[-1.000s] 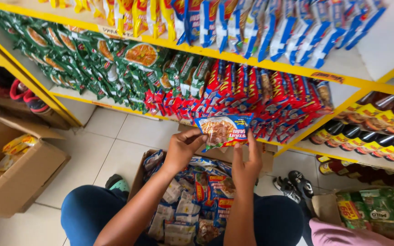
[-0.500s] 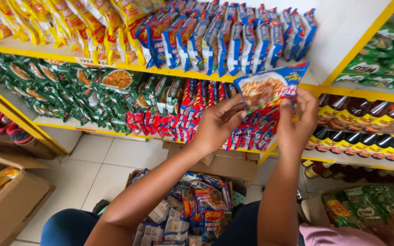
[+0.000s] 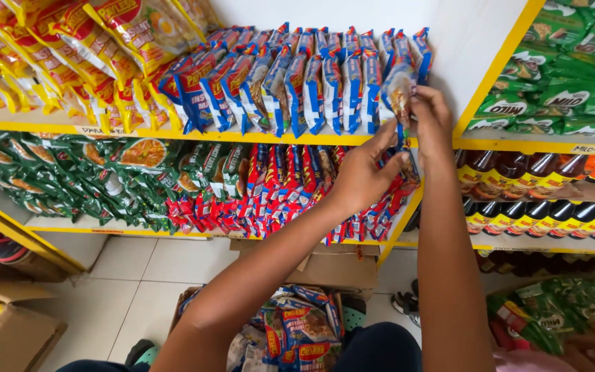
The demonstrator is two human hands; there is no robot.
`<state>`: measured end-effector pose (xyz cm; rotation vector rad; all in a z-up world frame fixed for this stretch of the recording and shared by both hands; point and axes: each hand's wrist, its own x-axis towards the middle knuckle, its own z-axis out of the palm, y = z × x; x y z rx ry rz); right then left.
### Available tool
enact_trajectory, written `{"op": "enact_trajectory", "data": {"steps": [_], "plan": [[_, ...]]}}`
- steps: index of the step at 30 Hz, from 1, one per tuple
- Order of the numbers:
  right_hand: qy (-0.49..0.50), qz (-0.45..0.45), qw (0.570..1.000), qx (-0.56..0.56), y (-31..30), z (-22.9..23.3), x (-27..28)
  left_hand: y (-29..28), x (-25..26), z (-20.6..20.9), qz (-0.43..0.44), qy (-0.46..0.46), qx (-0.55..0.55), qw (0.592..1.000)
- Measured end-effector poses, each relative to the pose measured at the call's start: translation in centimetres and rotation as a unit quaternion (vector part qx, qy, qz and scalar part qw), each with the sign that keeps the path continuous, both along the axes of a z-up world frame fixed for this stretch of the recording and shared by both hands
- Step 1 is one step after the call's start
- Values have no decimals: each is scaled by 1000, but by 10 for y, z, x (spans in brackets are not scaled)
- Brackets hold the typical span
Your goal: Stocking instant noodle packets from a cardboard box onto store shelves.
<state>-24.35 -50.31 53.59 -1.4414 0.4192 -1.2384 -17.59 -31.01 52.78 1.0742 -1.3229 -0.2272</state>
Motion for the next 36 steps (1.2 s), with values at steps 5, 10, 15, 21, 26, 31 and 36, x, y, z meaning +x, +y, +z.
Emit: {"op": "enact_trajectory", "data": {"steps": [5, 10, 15, 21, 26, 31, 36], "plan": [[26, 33, 998, -57, -40, -13, 12, -17, 5, -7, 45, -62, -19, 997], [74, 27, 995, -61, -47, -13, 19, -21, 7, -9, 48, -65, -13, 997], [102, 35, 992, -59, -32, -2, 19, -24, 11, -11, 50, -72, -3, 996], [143, 3, 987, -71, -27, 3, 21, -36, 15, -17, 52, -82, 2, 995], [145, -33, 982, -118, -40, -5, 28, -47, 16, -18, 62, -98, 24, 993], [189, -77, 964, -172, -53, -8, 32, -54, 18, -15, 62, -112, 52, 990], [184, -101, 953, -219, -59, -12, 37, -61, 20, -10, 59, -101, 64, 991]]}}
